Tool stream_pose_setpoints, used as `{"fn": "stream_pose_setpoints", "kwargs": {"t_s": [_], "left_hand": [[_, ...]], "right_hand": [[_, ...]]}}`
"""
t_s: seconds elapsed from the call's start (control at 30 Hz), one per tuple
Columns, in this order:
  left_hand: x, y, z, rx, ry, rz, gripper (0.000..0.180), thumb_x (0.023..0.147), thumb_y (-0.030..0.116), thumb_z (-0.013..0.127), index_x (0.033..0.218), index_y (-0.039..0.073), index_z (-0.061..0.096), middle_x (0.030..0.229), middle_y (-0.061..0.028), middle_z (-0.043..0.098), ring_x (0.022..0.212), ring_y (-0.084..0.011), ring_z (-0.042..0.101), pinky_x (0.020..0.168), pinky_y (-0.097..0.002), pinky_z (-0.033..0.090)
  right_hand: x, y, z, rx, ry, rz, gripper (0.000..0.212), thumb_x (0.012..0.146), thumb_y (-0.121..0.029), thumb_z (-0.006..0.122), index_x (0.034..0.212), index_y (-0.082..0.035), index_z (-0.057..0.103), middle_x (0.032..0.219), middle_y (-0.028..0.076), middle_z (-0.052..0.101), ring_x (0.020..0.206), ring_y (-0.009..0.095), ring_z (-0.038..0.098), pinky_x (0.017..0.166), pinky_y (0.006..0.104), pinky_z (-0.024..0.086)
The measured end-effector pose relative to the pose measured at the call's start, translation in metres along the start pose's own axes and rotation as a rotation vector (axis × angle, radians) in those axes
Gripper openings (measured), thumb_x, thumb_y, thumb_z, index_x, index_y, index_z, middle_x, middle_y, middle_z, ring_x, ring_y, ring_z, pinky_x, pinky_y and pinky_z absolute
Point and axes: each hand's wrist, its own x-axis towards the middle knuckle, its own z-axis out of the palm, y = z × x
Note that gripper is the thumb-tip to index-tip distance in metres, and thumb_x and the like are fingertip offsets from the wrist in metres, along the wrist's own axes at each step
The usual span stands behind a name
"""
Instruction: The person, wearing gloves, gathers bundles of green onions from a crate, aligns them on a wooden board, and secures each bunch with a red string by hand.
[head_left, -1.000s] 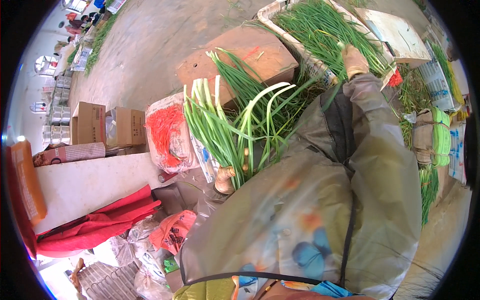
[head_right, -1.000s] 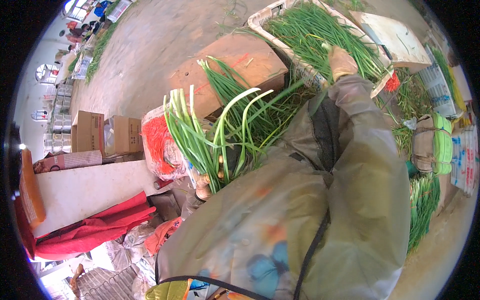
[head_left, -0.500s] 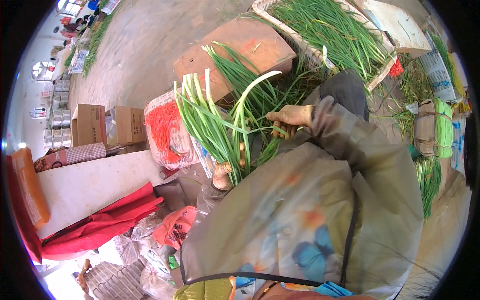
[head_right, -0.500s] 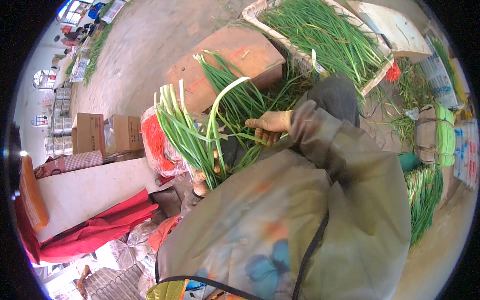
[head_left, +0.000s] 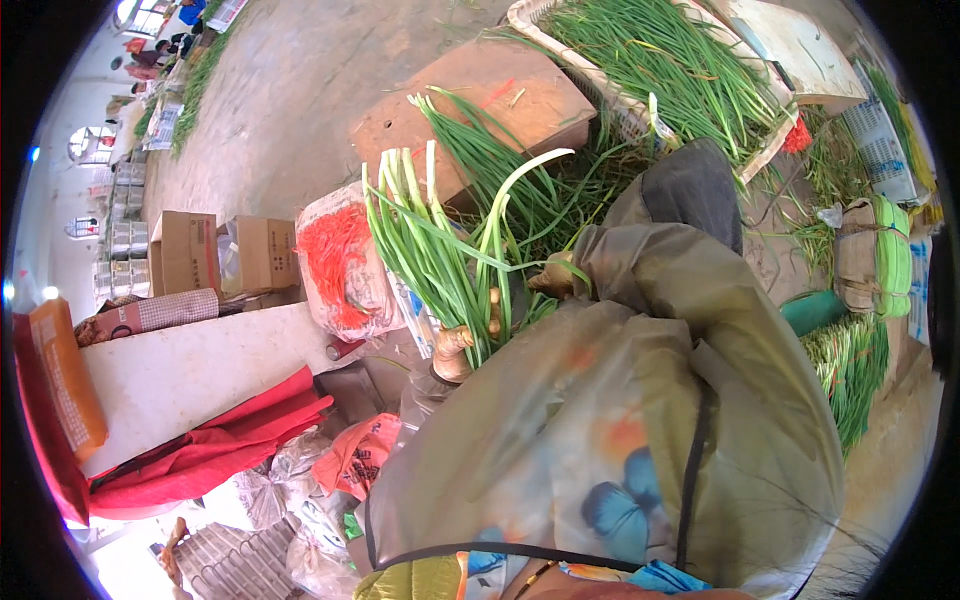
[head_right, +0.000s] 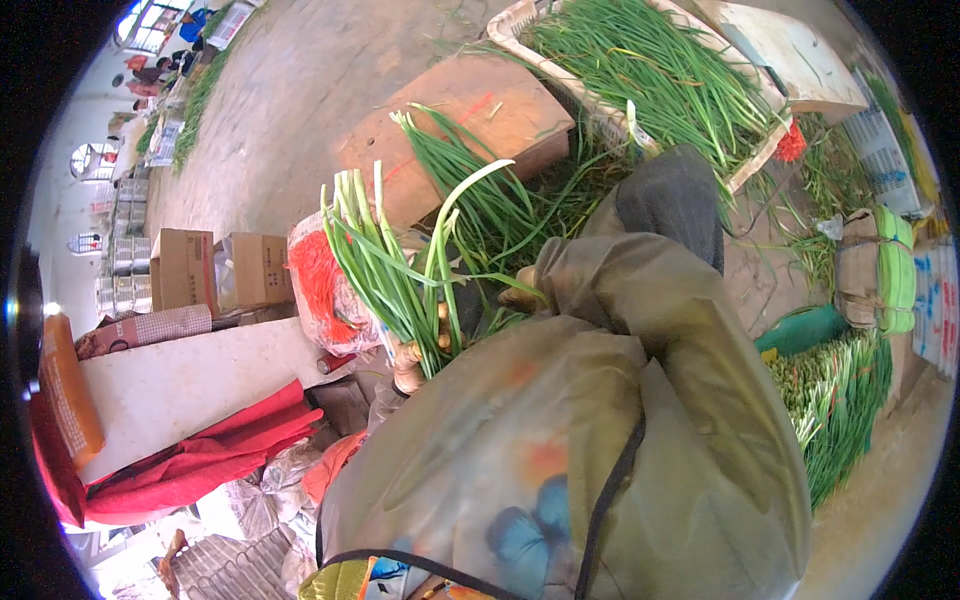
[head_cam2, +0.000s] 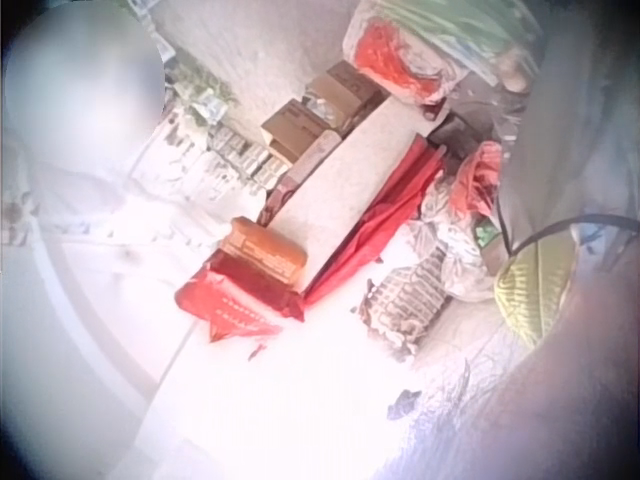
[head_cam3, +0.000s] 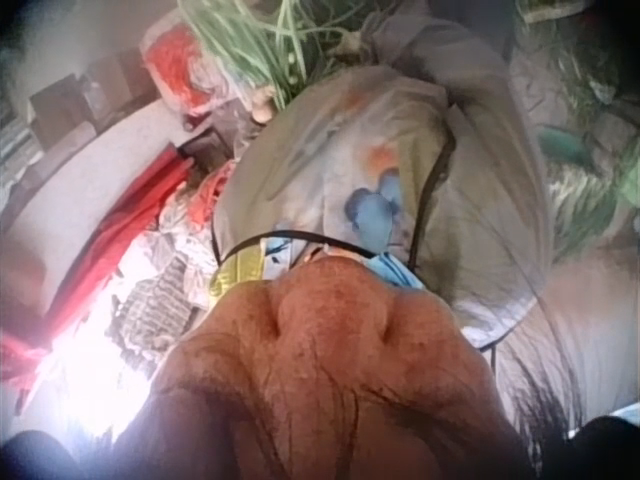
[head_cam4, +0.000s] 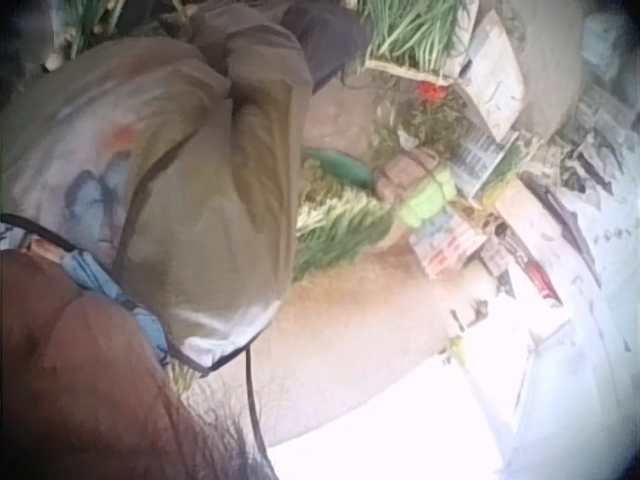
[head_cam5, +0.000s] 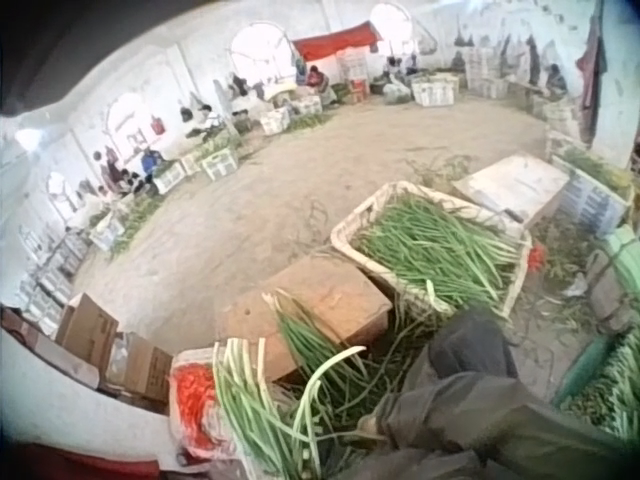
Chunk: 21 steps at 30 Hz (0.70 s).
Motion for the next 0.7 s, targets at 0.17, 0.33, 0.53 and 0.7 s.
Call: {"fn": "stream_pose_setpoints", "kwargs": {"t_s": [0.17,0.33,0.53,0.7], "left_hand": [[0.007,-0.002,-0.013,0.031,-0.054,-0.003,0.072,0.057,0.018,0.079,0.119,-0.004,0.05,0.094,-0.0084,0.061,0.078,-0.0171,0.056,0.066,-0.0265,0.045],[0.007,-0.002,-0.006,0.076,-0.04,0.052,0.075,0.058,0.019,0.08,0.121,-0.006,0.047,0.099,-0.0095,0.061,0.083,-0.0172,0.056,0.07,-0.0275,0.046],[0.008,-0.001,-0.017,0.035,-0.118,0.017,0.075,0.057,0.017,0.08,0.121,-0.005,0.047,0.096,-0.0091,0.061,0.082,-0.0179,0.056,0.073,-0.0292,0.047],[0.004,0.003,0.004,0.034,0.035,0.022,0.069,0.056,0.01,0.078,0.118,-0.004,0.05,0.097,-0.0087,0.062,0.076,-0.0188,0.058,0.067,-0.0283,0.048]], "right_hand": [[-0.023,-0.002,0.002,-0.38,0.085,0.162,0.034,0.082,-0.022,0.06,0.112,-0.005,0.054,0.091,0.011,0.061,0.075,0.025,0.057,0.066,0.0334,0.047],[-0.056,-0.007,-0.027,0.708,0.847,-0.322,0.048,0.07,0.003,0.065,0.115,-0.003,0.05,0.079,0.006,0.052,0.072,0.017,0.053,0.068,0.0311,0.049],[-0.165,-0.079,-0.092,1.462,0.495,-0.871,0.063,0.076,0.0,0.063,0.132,-0.003,0.034,0.119,0.012,0.05,0.091,0.018,0.057,0.08,0.03,0.048],[-0.179,-0.109,-0.103,1.389,0.306,-1.143,0.058,0.08,-0.009,0.063,0.131,-0.005,0.036,0.123,0.013,0.049,0.094,0.015,0.057,0.082,0.0273,0.047]]}}
